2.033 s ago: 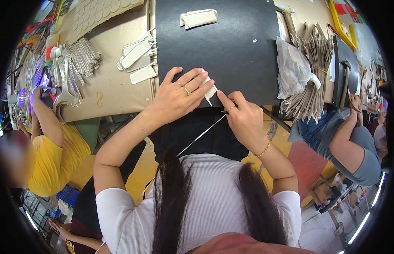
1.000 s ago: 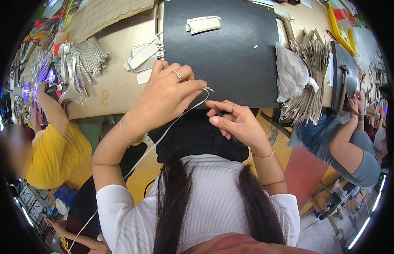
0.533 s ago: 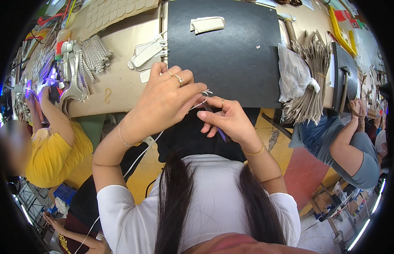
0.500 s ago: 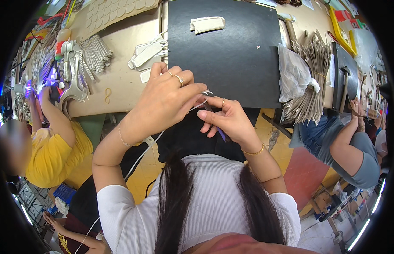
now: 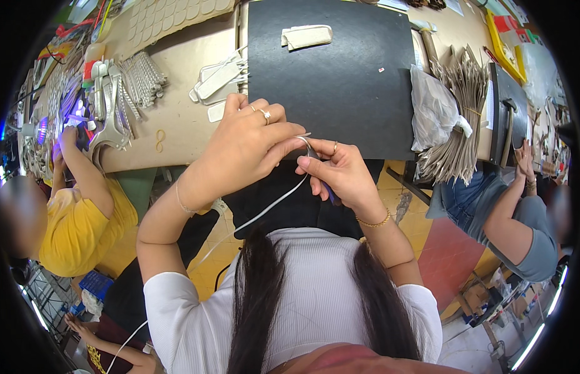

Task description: The person repeatedly picks up small white rectangular pieces and threads a white cord through them at a workbench. They place finished pieces into a pile on the table. Other workers are visible nearby performing similar tasks.

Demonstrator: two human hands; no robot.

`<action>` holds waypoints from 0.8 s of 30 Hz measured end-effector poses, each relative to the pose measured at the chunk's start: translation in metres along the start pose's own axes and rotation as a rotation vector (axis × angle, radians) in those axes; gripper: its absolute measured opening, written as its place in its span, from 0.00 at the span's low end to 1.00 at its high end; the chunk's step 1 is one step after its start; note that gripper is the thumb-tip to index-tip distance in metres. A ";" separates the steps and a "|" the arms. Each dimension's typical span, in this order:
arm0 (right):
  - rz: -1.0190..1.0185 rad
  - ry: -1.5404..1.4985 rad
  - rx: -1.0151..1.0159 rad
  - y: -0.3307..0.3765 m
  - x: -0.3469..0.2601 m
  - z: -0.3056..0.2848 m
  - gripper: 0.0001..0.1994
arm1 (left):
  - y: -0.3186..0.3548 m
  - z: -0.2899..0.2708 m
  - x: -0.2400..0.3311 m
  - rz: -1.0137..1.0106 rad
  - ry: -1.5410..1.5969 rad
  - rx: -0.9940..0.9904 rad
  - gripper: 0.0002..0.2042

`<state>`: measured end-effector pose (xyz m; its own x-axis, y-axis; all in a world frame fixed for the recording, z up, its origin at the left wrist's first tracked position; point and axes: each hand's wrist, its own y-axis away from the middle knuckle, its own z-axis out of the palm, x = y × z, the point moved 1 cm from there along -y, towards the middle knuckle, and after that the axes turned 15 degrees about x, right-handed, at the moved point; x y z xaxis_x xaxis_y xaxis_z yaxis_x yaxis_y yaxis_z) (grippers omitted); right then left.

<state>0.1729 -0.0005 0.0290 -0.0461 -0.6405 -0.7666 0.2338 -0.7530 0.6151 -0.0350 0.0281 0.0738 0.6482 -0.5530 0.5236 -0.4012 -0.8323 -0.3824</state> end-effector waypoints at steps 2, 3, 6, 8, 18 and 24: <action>0.002 0.004 0.006 -0.001 0.001 -0.001 0.20 | 0.000 0.001 -0.004 -0.040 0.031 -0.027 0.07; 0.001 0.007 0.011 -0.001 0.002 -0.002 0.20 | -0.001 0.002 -0.006 -0.054 0.037 -0.043 0.06; -0.005 -0.039 0.047 -0.001 0.004 -0.004 0.16 | -0.002 0.002 -0.013 -0.101 0.062 -0.089 0.06; -0.008 -0.025 0.077 -0.001 0.002 -0.007 0.16 | -0.004 0.002 -0.018 -0.150 0.112 -0.112 0.07; -0.233 0.238 0.290 0.004 -0.026 -0.014 0.14 | -0.014 0.016 -0.025 -0.515 0.547 -0.237 0.11; -0.159 0.185 0.221 -0.001 -0.032 -0.016 0.12 | -0.014 0.012 -0.018 -0.532 0.632 -0.244 0.09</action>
<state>0.1896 0.0230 0.0495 0.1170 -0.4894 -0.8642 0.0207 -0.8688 0.4948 -0.0331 0.0499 0.0604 0.3368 0.0557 0.9399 -0.3215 -0.9315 0.1704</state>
